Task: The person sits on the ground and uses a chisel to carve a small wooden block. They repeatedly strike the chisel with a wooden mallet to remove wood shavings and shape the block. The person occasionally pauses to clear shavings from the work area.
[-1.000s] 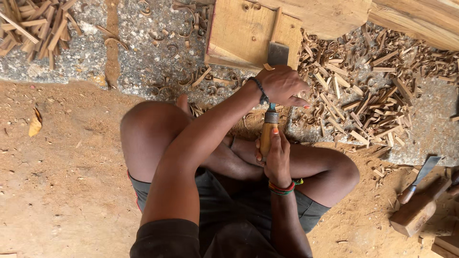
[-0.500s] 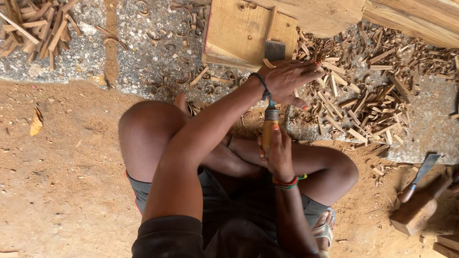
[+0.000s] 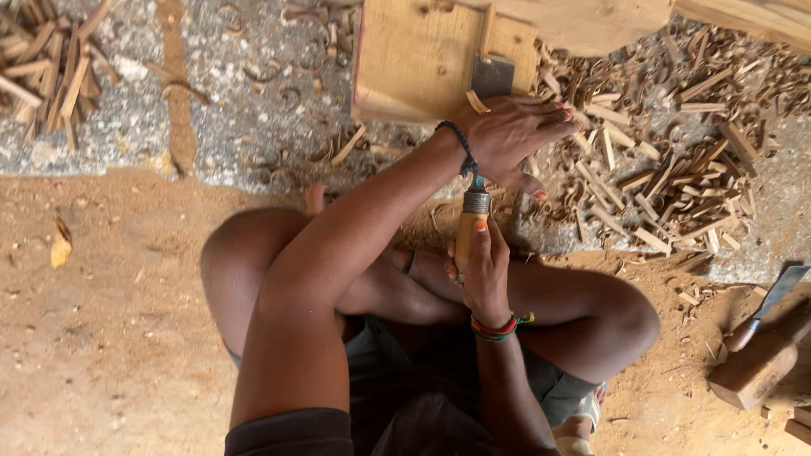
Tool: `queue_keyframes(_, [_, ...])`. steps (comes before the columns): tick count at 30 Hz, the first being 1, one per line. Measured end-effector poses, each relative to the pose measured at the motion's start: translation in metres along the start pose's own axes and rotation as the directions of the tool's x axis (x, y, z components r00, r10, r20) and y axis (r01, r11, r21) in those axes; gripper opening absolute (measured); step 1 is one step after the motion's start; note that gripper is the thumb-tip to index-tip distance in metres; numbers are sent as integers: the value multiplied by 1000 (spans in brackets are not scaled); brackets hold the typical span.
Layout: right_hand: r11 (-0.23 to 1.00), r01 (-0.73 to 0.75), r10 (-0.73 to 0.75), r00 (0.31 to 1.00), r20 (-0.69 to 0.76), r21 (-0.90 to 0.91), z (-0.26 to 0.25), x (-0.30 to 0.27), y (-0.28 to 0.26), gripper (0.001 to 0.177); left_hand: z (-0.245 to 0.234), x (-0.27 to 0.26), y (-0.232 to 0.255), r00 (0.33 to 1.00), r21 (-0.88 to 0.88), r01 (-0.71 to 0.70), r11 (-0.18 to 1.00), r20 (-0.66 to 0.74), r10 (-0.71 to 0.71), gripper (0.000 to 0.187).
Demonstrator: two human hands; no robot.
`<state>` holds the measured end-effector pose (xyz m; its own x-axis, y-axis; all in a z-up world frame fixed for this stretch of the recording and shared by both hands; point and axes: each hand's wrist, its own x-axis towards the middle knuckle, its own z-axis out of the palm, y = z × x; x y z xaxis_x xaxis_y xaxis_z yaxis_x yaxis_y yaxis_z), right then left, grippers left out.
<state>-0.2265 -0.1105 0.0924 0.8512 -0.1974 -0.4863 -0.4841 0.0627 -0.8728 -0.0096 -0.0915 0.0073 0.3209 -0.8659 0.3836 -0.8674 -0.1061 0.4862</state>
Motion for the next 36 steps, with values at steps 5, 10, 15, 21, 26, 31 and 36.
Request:
queue_keyframes(5, [999, 48, -48, 999, 1, 23, 9, 52, -20, 40, -73, 25, -26, 882, 74, 299, 951, 358, -306, 110])
queue_keyframes(10, [998, -22, 24, 999, -29, 59, 13, 47, -15, 39, -69, 19, -15, 856, 81, 366, 927, 363, -369, 105])
queue_keyframes(15, [996, -2, 3, 1000, -8, 87, 9, 54, -9, 38, -19, -7, -22, 957, 209, 132, 969, -280, -70, 82])
queue_keyframes(21, [987, -33, 29, 999, 30, 159, -1, 60, -9, 35, -23, -68, 22, 952, 254, 221, 942, -264, -152, 57])
queue_keyframes(26, [940, -12, 17, 1000, -11, 342, -32, 44, -12, 33, -47, -101, 59, 914, 216, 335, 917, -312, -261, 47])
queue_keyframes(31, [827, 248, -155, 963, -219, 505, -74, 24, -23, 40, -79, -120, 35, 761, 226, 505, 833, -573, -306, 45])
queue_keyframes(36, [938, 219, -162, 962, -219, 269, -101, -3, -13, 42, -75, -95, -18, 808, 343, 535, 772, -476, -348, 44])
